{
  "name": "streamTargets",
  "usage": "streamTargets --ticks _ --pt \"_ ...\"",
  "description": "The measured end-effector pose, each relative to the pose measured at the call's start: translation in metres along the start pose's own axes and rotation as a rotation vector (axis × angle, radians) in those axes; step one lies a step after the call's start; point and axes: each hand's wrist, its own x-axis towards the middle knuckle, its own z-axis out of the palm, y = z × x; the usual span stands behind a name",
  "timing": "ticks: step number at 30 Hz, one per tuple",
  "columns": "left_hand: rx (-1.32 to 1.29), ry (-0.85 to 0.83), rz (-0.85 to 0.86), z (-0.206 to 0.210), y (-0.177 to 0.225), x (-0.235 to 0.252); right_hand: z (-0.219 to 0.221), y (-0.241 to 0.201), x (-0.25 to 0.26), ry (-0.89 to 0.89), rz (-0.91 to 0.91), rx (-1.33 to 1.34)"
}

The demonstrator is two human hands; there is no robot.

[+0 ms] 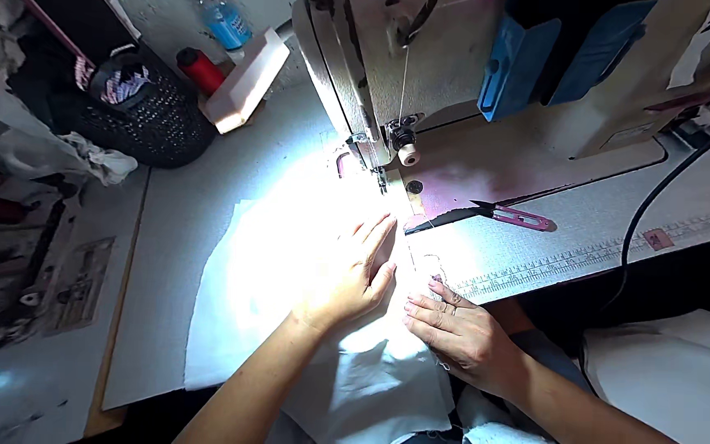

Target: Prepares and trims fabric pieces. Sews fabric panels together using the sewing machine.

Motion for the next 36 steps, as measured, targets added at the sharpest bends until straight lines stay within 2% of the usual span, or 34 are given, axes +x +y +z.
streamTargets --ticks 9,16,27,36 --pt "-0.005 0.024 -0.004 0.001 0.002 -0.001 -0.002 0.002 0.001 -0.024 -0.002 0.011" --pt "-0.020 0.027 -0.002 0.005 -0.004 0.001 -0.006 -0.004 0.009 -0.054 0.091 0.032" --pt "-0.078 0.026 -0.033 -0.001 -0.026 0.024 -0.004 0.014 0.039 -0.075 0.170 0.018" --pt "-0.073 0.051 0.021 -0.008 -0.056 0.049 0.003 0.037 0.065 -0.063 0.163 0.028"
